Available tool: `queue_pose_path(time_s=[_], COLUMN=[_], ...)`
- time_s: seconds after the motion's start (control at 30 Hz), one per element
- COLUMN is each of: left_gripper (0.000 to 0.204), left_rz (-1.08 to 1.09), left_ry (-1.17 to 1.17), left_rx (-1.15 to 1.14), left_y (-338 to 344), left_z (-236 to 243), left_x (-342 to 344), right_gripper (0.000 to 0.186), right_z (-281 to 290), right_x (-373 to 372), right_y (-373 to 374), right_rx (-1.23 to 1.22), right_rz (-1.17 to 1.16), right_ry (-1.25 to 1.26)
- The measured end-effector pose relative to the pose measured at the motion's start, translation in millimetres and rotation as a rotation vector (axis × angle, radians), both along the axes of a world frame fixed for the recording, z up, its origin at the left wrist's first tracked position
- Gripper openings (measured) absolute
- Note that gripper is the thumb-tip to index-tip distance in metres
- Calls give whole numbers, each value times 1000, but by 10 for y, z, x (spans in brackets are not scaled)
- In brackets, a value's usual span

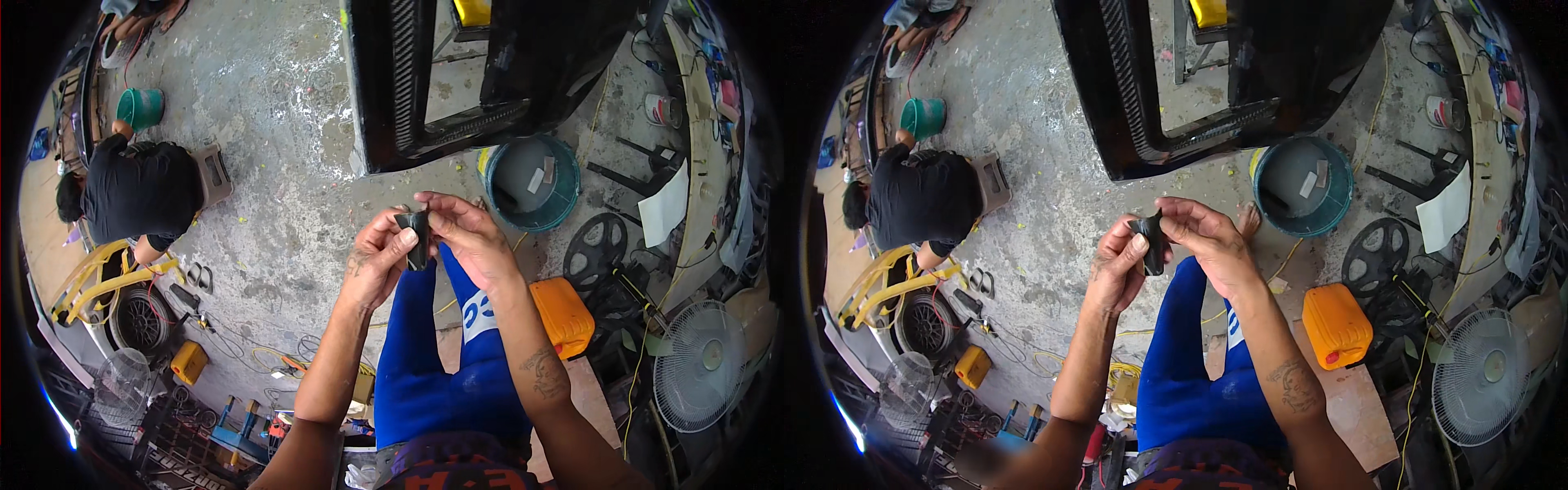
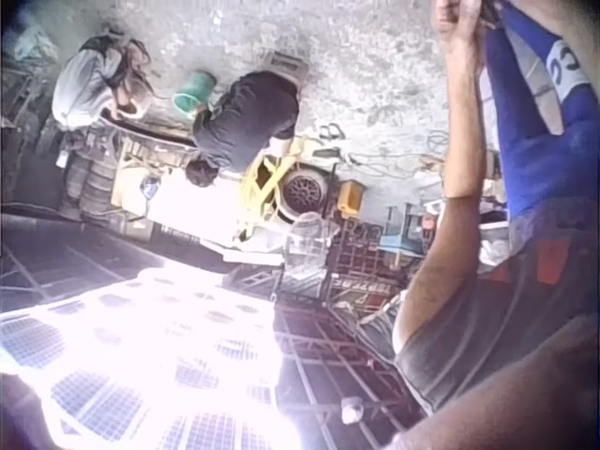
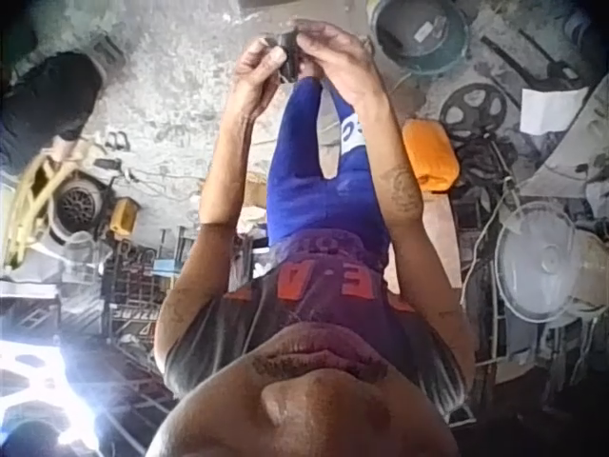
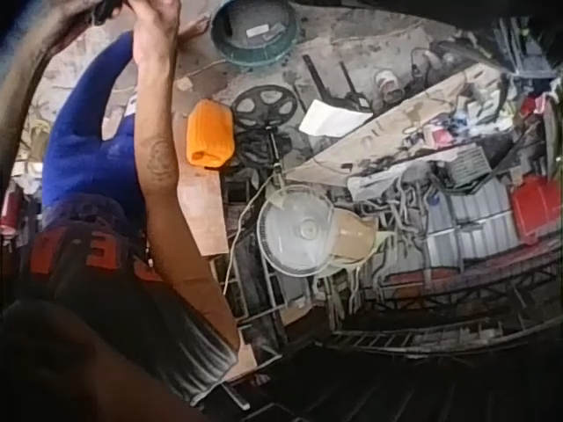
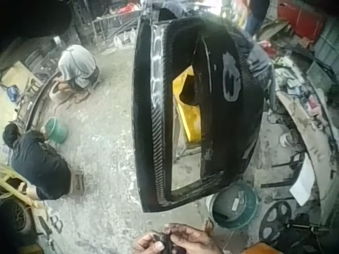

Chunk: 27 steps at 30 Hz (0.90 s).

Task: The person is wet sanding a carbon fiber or black painted automotive component using a sanding block and water.

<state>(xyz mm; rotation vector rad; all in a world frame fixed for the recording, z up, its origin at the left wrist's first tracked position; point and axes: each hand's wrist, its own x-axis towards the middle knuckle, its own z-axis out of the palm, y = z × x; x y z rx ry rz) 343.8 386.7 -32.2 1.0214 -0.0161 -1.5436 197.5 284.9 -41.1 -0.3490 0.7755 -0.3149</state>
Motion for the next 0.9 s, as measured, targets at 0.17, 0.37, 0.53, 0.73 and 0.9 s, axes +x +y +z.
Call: queue_pose_path(time_s=[0.17,0.37,0.53,0.73,0.9], left_gripper=[26,15,14,12,14], left_rz=[-37,13,120,116,116], left_ry=[-633,-1049,-918,-1242,-1257], left_rx=[146,74,134,142,70], left_y=[-204,-350,-426,-590,-576], left_z=[83,-133,-69,-9,-87], left_x=[-24,-78,-225,-187,-178], right_gripper=[29,27,31,33,29], right_z=[33,-211,-206,-321,-316], right_x=[-109,-338,-121,-346,-503], right_y=[-269,-1137,-992,-1263,-1867], right_rx=[-626,-1331,-1000,-1668,-1823], right_rz=[30,46,168,49,133], right_ry=[441,564,129,427,232])
